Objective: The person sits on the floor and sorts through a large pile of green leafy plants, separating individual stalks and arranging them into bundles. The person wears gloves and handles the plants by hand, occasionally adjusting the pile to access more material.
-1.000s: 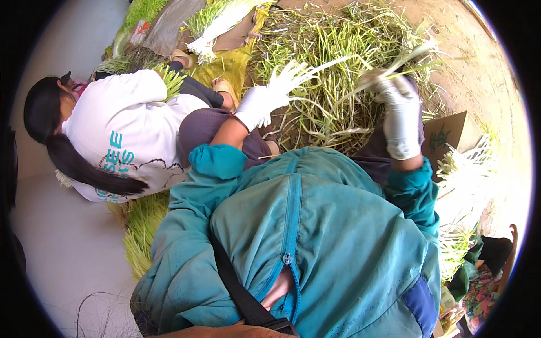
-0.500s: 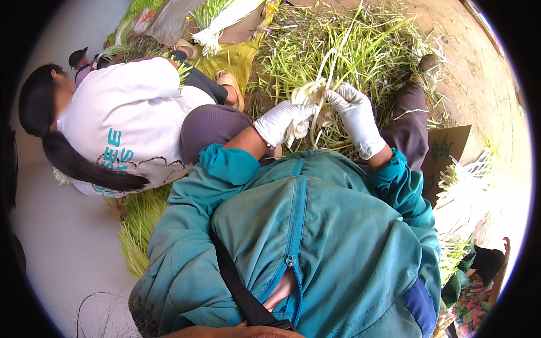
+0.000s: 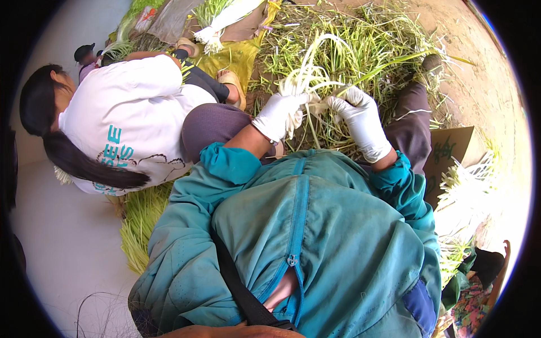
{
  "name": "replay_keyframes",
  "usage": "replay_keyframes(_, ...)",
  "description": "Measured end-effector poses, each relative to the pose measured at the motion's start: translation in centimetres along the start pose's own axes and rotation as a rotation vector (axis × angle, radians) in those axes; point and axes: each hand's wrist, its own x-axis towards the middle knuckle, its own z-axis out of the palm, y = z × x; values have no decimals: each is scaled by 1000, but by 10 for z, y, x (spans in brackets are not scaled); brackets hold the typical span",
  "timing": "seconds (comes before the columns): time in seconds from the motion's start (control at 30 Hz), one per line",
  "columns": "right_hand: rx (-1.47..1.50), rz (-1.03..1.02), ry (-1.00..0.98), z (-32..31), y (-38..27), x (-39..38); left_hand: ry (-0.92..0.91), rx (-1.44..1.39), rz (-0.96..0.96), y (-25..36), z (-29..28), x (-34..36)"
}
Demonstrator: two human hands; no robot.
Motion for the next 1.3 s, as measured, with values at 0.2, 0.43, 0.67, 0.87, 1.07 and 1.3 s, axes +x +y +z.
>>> replay_keyframes(0.2,30,-27,-124,-37,-13,-5,-158,-266,234,26,-41,21)
replay_keyframes(0.43,-1251,-10,130,-174,71,54,-67,-375,312,61,-39,1)
replay_keyframes(0.67,-1714,338,183,-205,53,60,-240,-398,292,64,-52,3)
replay_keyframes(0.87,-454,-47,-268,-73,40,44,-182,-420,174,57,-33,-1)
replay_keyframes(1.07,-143,418,-554,-9,49,7,-205,-506,341,59,-41,11)
replay_keyframes(1.3,-122,356,-399,-5,18,-3,-300,-221,195,14,-13,2)
